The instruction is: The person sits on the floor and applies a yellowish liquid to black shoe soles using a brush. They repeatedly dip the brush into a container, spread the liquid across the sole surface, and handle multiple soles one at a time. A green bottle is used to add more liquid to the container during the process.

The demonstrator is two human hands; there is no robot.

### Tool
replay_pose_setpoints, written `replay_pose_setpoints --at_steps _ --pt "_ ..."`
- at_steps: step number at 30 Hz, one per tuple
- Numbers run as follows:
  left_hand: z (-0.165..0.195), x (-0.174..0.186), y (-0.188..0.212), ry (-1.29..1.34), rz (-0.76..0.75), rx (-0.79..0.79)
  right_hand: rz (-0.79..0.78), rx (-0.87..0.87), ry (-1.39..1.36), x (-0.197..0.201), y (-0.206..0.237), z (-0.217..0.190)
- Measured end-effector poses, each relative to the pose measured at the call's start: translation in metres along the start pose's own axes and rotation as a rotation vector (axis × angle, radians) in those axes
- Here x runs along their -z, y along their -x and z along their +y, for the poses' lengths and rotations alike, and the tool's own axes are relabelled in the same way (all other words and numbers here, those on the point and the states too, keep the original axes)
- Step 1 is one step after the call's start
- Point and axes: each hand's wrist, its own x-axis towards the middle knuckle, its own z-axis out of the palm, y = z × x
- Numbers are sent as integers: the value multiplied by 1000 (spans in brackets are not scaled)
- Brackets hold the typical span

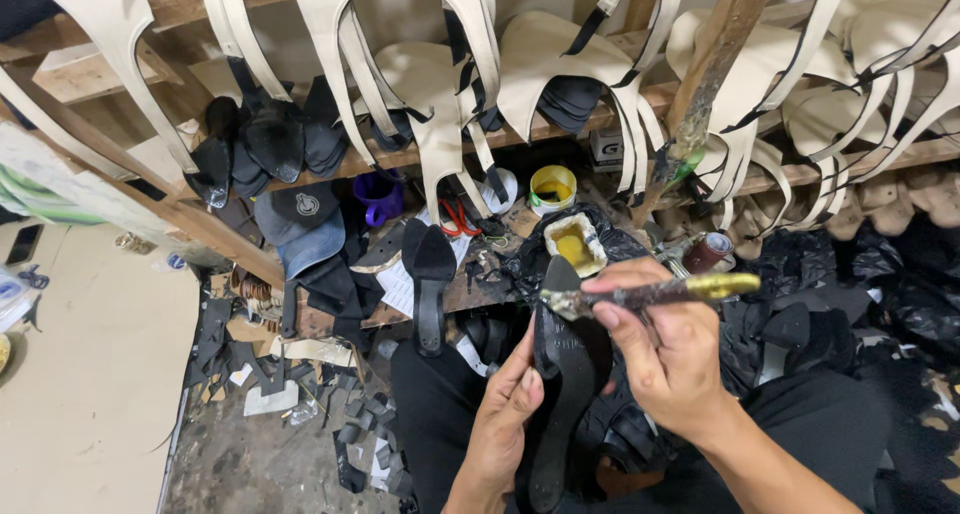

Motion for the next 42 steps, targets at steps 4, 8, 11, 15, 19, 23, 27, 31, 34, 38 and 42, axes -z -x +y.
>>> replay_pose_setpoints --at_steps 4,8,11,15,19,23,27,31,34,38,42 --pt "2 5 -3 47 -32 -27 -47 148 -54 -8 10 2" --pt "8 5 -5 -23 -31 -53 -141 292 -48 -5 16 2" --pt "15 5 -6 9 -33 -51 -227 431 -6 0 14 4" --pt "22 6 -7 60 12 26 -333 444 -66 3 9 8" --pt "19 3 -6 24 -24 82 -212 294 -106 6 4 12" --pt "20 4 -6 58 2 49 -298 497 18 9 6 15" --pt "25 3 -7 11 -13 21 -384 17 -301 4 14 12" --pt "28 -6 -5 -52 -108 -21 -215 -267 -232 2 6 15" --pt "31 -12 -5 121 -172 28 -108 -148 -125 -3 -6 22" --pt "29 -10 -1 175 -143 36 28 -144 29 -14 -15 27" --pt "16 12 -1 134 -24 42 11 305 -34 -26 -12 27"
